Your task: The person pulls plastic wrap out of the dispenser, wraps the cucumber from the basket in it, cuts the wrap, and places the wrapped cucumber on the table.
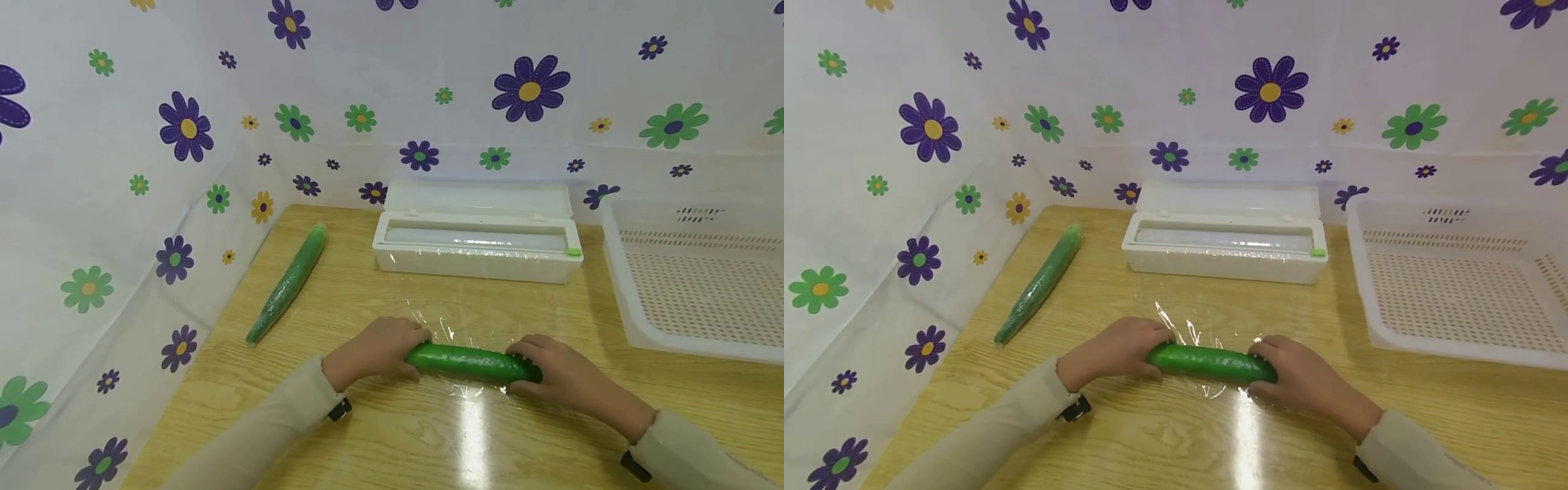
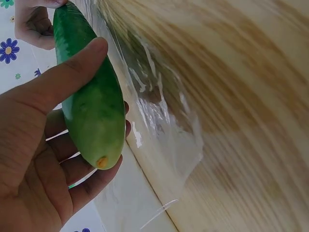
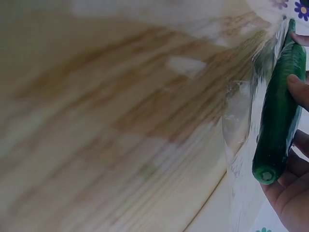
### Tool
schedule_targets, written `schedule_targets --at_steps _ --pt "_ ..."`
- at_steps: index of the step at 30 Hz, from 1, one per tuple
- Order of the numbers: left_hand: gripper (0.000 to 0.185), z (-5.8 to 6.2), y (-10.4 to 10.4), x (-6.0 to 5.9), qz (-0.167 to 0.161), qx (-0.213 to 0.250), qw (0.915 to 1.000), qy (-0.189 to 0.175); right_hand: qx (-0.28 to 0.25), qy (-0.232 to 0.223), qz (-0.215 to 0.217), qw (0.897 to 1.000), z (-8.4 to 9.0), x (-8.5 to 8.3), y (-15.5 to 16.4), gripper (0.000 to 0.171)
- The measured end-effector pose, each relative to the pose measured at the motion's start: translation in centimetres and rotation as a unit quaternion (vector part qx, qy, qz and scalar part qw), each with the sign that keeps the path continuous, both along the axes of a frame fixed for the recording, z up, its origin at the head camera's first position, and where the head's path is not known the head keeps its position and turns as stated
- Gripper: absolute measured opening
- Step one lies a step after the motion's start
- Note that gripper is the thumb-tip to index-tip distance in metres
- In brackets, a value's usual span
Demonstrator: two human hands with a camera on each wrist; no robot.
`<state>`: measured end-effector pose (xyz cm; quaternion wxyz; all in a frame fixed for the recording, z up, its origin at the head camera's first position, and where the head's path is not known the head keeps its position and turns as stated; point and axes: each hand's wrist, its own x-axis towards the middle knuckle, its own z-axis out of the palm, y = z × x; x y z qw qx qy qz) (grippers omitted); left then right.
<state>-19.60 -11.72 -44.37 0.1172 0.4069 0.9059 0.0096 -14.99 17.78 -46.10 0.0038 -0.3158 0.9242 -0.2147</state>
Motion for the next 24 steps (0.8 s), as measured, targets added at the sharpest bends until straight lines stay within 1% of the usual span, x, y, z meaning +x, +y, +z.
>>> schedule_targets --at_steps 7,13,17,20,24 --pt "0.049 -0.16 -0.12 -0.11 0.001 0.002 1.0000 0.004 0.000 -0.007 0.007 1.000 -0.16 -0.27 -0.04 0.041" --pt "0.048 -0.71 -0.31 -0.16 0.000 -0.003 0.9999 0.012 0.003 -0.024 0.005 1.000 -0.31 -0.24 -0.20 0.042" --pt "0.047 -0.90 -0.34 -0.24 -0.005 0.002 0.9998 0.017 0.006 -0.031 0.004 0.999 -0.30 -0.21 -0.17 0.042" --pt "0.048 -0.70 -0.29 -0.22 -0.005 0.000 0.9999 0.013 0.007 -0.035 0.006 0.999 -0.25 -0.29 -0.11 0.044" --pt "0.052 0.00 0.21 0.05 -0.004 -0.027 0.9995 0.013 0.009 -0.036 0.010 0.999 -0.16 -0.34 -0.04 0.047"
